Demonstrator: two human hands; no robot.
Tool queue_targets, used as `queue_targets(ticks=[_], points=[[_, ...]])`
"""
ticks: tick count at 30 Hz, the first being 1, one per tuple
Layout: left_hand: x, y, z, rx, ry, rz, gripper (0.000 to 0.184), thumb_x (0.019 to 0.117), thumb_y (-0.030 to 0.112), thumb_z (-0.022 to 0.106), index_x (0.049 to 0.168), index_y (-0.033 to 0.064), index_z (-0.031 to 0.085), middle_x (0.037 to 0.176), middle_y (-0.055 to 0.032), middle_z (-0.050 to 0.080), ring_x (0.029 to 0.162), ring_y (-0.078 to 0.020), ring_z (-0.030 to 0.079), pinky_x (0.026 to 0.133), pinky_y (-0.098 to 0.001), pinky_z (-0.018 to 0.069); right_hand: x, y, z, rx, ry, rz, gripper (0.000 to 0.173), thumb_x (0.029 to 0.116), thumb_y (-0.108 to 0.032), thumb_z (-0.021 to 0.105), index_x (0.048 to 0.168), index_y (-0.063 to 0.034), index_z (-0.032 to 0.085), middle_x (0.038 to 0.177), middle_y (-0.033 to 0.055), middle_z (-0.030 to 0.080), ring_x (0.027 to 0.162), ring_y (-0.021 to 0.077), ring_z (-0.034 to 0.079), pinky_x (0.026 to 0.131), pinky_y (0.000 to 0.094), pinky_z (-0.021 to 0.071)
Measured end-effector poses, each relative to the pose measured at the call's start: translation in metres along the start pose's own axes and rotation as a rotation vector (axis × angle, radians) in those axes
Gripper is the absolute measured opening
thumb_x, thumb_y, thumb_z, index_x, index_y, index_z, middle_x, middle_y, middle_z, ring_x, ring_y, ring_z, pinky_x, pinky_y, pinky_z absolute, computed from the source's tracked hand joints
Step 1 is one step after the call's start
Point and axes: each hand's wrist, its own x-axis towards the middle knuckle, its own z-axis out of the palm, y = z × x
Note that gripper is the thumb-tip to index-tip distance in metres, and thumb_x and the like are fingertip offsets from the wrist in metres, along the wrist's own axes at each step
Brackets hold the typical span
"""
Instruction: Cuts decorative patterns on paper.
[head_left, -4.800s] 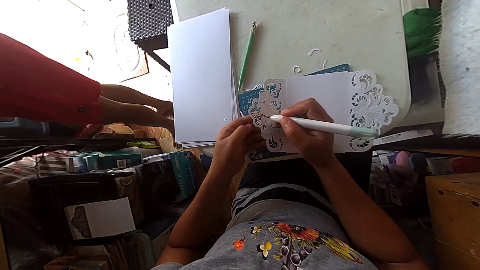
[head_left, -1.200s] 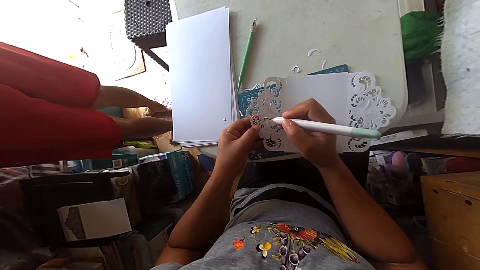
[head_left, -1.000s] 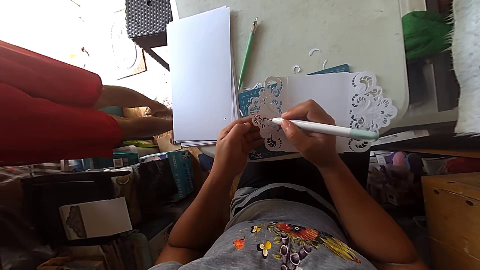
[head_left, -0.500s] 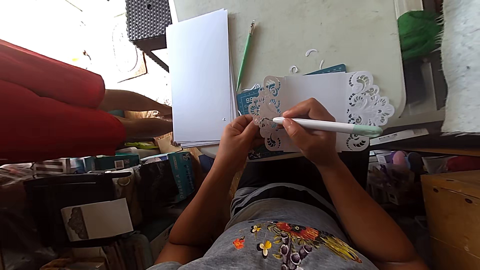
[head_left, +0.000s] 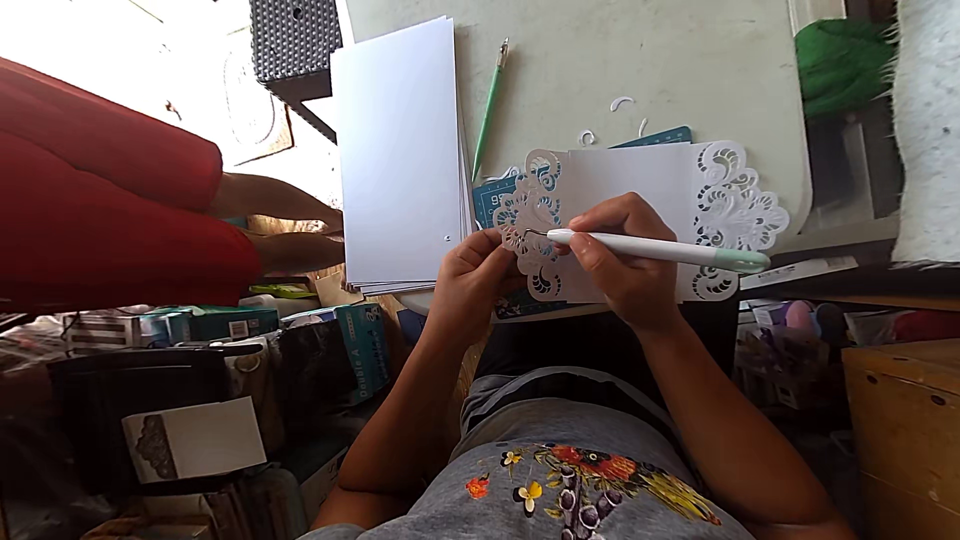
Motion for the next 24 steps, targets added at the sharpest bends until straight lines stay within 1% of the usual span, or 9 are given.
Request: queue_targets(ticks=[3, 6, 8, 12, 16, 18, 20, 21, 24], points=[[0.0006, -0.0005, 0.0010, -0.011, -0.002, 0.004, 0.019, 0.1062, 0.005, 0.046, 0.109, 0.0119, 0.064, 0.090, 0.0037, 0.073, 0.078, -0.0047, 0.072, 0.074, -0.0232, 0.0619, 0.0003, -0.0004, 0.0011, -0.028, -0.014, -0.002, 0.012, 0.0906, 0.004, 0.062, 0.102, 0.0023, 0.064, 0.097, 0.0009, 0.070, 0.087, 0.0036, 0.069, 0.079, 0.0224, 0.0609], [0.0019, -0.0016, 0.0026, -0.010, 0.019, 0.003, 0.019, 0.1053, 0.002, 0.047, 0.106, 0.0118, 0.063, 0.090, 0.0041, 0.073, 0.079, -0.0050, 0.072, 0.074, -0.0237, 0.0623, 0.0003, -0.0009, 0.0025, -0.049, -0.027, -0.010, 0.012, 0.0896, 0.005, 0.063, 0.101, 0.0039, 0.064, 0.096, 0.0006, 0.069, 0.086, 0.0001, 0.067, 0.078, 0.0179, 0.0584], [0.0018, -0.0018, 0.0032, 0.013, 0.025, 0.011, 0.018, 0.1052, 0.002, 0.048, 0.106, 0.0121, 0.063, 0.090, 0.0050, 0.073, 0.078, -0.0043, 0.072, 0.074, -0.0229, 0.0620, 0.0002, -0.0009, 0.0023, -0.042, -0.027, -0.007, 0.012, 0.0894, 0.005, 0.063, 0.101, 0.0040, 0.065, 0.096, 0.0005, 0.069, 0.087, 0.0005, 0.067, 0.078, 0.0185, 0.0588], [-0.0001, -0.0018, 0.0035, 0.092, 0.036, 0.017, 0.015, 0.1060, 0.005, 0.048, 0.105, 0.0129, 0.060, 0.088, 0.0058, 0.072, 0.076, -0.0037, 0.071, 0.072, -0.0227, 0.0619, -0.0002, -0.0019, 0.0002, -0.014, 0.000, 0.015, 0.012, 0.0911, 0.004, 0.061, 0.102, 0.0002, 0.064, 0.097, -0.0007, 0.071, 0.088, 0.0038, 0.070, 0.080, 0.0234, 0.0611], [-0.0022, -0.0011, 0.0033, 0.151, 0.061, -0.001, 0.011, 0.1046, 0.009, 0.044, 0.103, 0.0144, 0.053, 0.083, 0.0052, 0.068, 0.071, -0.0036, 0.069, 0.067, -0.0228, 0.0607, 0.0000, -0.0002, -0.0002, -0.014, 0.000, -0.008, 0.012, 0.0900, 0.004, 0.060, 0.100, -0.0001, 0.063, 0.094, -0.0001, 0.070, 0.085, 0.0027, 0.068, 0.077, 0.0208, 0.0590], [-0.0023, -0.0011, 0.0027, 0.131, 0.063, -0.011, 0.015, 0.1016, 0.006, 0.042, 0.108, 0.0135, 0.053, 0.086, 0.0042, 0.068, 0.073, -0.0045, 0.069, 0.069, -0.0236, 0.0608, 0.0000, 0.0000, 0.0002, -0.024, -0.007, -0.013, 0.011, 0.0897, 0.005, 0.060, 0.099, 0.0005, 0.063, 0.093, 0.0003, 0.070, 0.084, 0.0022, 0.068, 0.076, 0.0201, 0.0589], [-0.0024, -0.0006, 0.0021, 0.105, 0.049, -0.021, 0.024, 0.1010, 0.004, 0.041, 0.118, 0.0117, 0.057, 0.092, 0.0036, 0.069, 0.076, -0.0046, 0.069, 0.071, -0.0233, 0.0606, -0.0005, 0.0000, 0.0007, -0.041, -0.014, -0.015, 0.010, 0.0891, 0.004, 0.061, 0.099, 0.0014, 0.063, 0.094, 0.0004, 0.069, 0.084, 0.0010, 0.067, 0.076, 0.0186, 0.0583], [-0.0023, -0.0002, 0.0021, 0.092, 0.046, -0.024, 0.025, 0.1016, 0.004, 0.041, 0.118, 0.0114, 0.059, 0.092, 0.0034, 0.070, 0.077, -0.0046, 0.069, 0.072, -0.0236, 0.0607, -0.0007, -0.0001, 0.0012, -0.046, -0.019, -0.013, 0.010, 0.0888, 0.004, 0.061, 0.099, 0.0019, 0.063, 0.094, 0.0006, 0.069, 0.084, 0.0006, 0.067, 0.076, 0.0179, 0.0581], [-0.0028, 0.0008, 0.0029, 0.069, 0.040, -0.020, 0.023, 0.1037, 0.004, 0.042, 0.113, 0.0104, 0.062, 0.090, 0.0035, 0.071, 0.076, -0.0045, 0.070, 0.072, -0.0233, 0.0610, -0.0011, 0.0003, 0.0031, -0.080, -0.037, -0.025, 0.010, 0.0883, 0.004, 0.062, 0.098, 0.0039, 0.064, 0.093, 0.0013, 0.069, 0.083, -0.0024, 0.064, 0.073, 0.0135, 0.0551]])
